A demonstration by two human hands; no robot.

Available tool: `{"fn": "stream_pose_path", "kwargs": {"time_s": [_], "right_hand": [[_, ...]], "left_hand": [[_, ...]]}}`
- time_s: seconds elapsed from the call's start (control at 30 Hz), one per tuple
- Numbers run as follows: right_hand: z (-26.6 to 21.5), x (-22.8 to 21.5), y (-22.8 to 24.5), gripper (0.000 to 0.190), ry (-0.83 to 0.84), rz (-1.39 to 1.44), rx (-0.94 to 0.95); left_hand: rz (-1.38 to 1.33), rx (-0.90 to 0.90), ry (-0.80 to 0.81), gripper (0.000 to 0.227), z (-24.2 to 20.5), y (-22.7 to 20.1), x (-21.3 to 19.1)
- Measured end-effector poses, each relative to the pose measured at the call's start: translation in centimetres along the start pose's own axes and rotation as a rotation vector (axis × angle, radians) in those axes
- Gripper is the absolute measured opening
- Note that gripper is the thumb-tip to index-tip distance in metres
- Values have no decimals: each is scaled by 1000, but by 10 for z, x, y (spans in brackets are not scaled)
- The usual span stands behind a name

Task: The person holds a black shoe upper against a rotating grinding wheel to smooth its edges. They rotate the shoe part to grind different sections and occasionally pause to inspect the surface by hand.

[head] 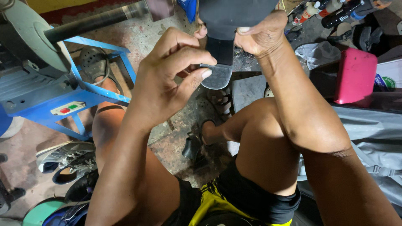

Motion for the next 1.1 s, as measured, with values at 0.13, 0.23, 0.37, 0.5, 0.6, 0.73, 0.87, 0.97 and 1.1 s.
{"fn": "stream_pose_path", "kwargs": {"time_s": [0.13,0.23,0.37,0.5,0.6,0.73,0.87,0.97,1.1], "right_hand": [[-6,-17,-6,25,4,-2,-88],[-5,-15,-7,26,17,-49,-116],[4,3,2,28,18,-119,-55],[12,13,4,36,-168,-310,-43],[15,8,-5,29,-228,-372,-66],[19,0,-15,26,-290,-396,-82],[22,-19,-27,27,-427,-340,-53],[27,-40,-37,19,-429,-394,-91],[33,-68,-49,13,-484,-393,-96]], "left_hand": [[127,95,16,26,-1,-6,-5],[180,48,34,23,-1,-4,-4],[111,-90,-22,24,-2,5,-2],[-8,-314,-108,55,-3,31,5],[-79,-401,-147,56,-11,69,21],[-283,-431,-197,42,-20,114,46],[-320,-592,-188,45,-15,139,53],[-347,-666,-165,44,-12,154,56],[-365,-714,-182,44,-12,178,61]]}}
Point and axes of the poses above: each hand's wrist, its own z-axis towards the middle knuckle, its own x-axis out of the palm, y = z × x, the point moved 1 cm from there along z, towards the middle knuckle, and after that the axes turned 1 degree about -y, right-handed, at the moved point
